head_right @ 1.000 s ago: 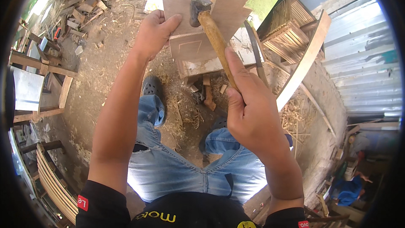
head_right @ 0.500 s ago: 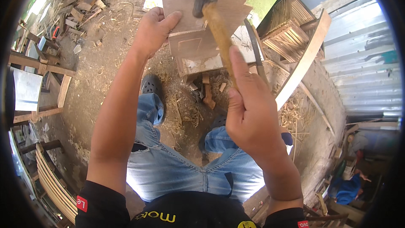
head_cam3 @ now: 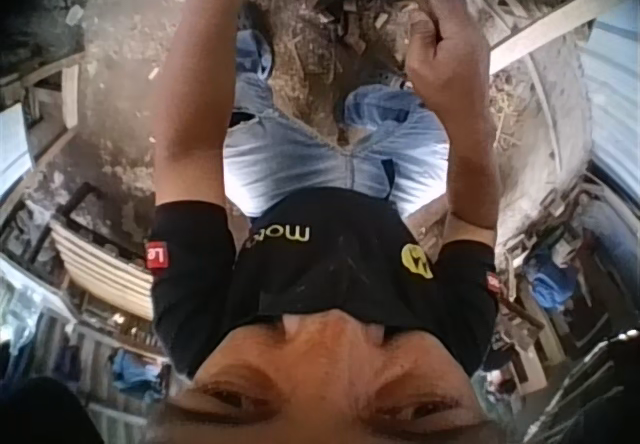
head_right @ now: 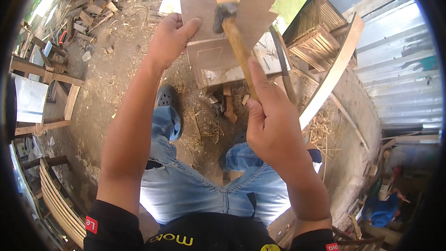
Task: The person aligns two shaped wooden pieces and secures them together using nails and a hammer. They repeatedly position the pieces, insert nails, and strike them into place while working in a cluttered workshop.
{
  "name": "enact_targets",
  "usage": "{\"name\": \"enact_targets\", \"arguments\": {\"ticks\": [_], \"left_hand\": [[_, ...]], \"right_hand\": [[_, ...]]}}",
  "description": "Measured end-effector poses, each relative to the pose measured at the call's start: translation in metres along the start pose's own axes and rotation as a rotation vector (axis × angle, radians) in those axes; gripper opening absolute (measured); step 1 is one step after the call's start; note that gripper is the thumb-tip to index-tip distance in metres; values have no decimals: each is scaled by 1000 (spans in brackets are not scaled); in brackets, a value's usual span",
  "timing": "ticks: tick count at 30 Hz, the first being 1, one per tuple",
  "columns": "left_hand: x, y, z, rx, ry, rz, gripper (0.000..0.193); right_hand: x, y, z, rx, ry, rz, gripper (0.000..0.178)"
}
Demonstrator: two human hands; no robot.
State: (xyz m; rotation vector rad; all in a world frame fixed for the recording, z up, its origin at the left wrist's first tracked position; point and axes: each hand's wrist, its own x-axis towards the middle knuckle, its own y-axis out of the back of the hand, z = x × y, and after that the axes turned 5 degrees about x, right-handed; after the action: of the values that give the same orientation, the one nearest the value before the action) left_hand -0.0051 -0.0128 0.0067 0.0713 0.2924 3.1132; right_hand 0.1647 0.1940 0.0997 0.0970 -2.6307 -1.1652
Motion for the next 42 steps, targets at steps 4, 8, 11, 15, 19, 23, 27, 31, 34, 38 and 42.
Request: {"name": "enact_targets", "arguments": {"ticks": [4,8,11,15,19,23,27,31,34,38,42], "left_hand": [[-2,-3,-1,-30,5,2,38],[-1,-2,2,26,34,1,39],[-2,-2,3,11,15,2,40],[-2,-1,1,21,5,-11,40],[2,-2,-1,15,7,-4,40],[3,-2,-4,25,31,-26,41],[1,-3,-5,42,18,-11,39],[-1,-3,-2,9,2,-14,39],[-2,-4,-1,-33,36,-36,39],[-2,-4,-1,-9,-1,0,38],[-3,-3,-1,12,22,-23,37]], "right_hand": [[-1,0,2,-20,190,134,61],[0,-6,3,-41,36,2,62],[0,-5,2,24,54,26,62],[-2,-6,0,-9,182,129,63],[-3,-6,-1,-21,-36,-31,66],[-7,-1,-3,-48,71,30,67],[-2,-6,0,-29,34,-8,65],[-3,-5,1,-1,61,31,66],[-3,-5,1,-25,81,36,66],[-1,-5,3,-43,21,-22,67],[-2,-5,5,-50,36,-18,68]]}}
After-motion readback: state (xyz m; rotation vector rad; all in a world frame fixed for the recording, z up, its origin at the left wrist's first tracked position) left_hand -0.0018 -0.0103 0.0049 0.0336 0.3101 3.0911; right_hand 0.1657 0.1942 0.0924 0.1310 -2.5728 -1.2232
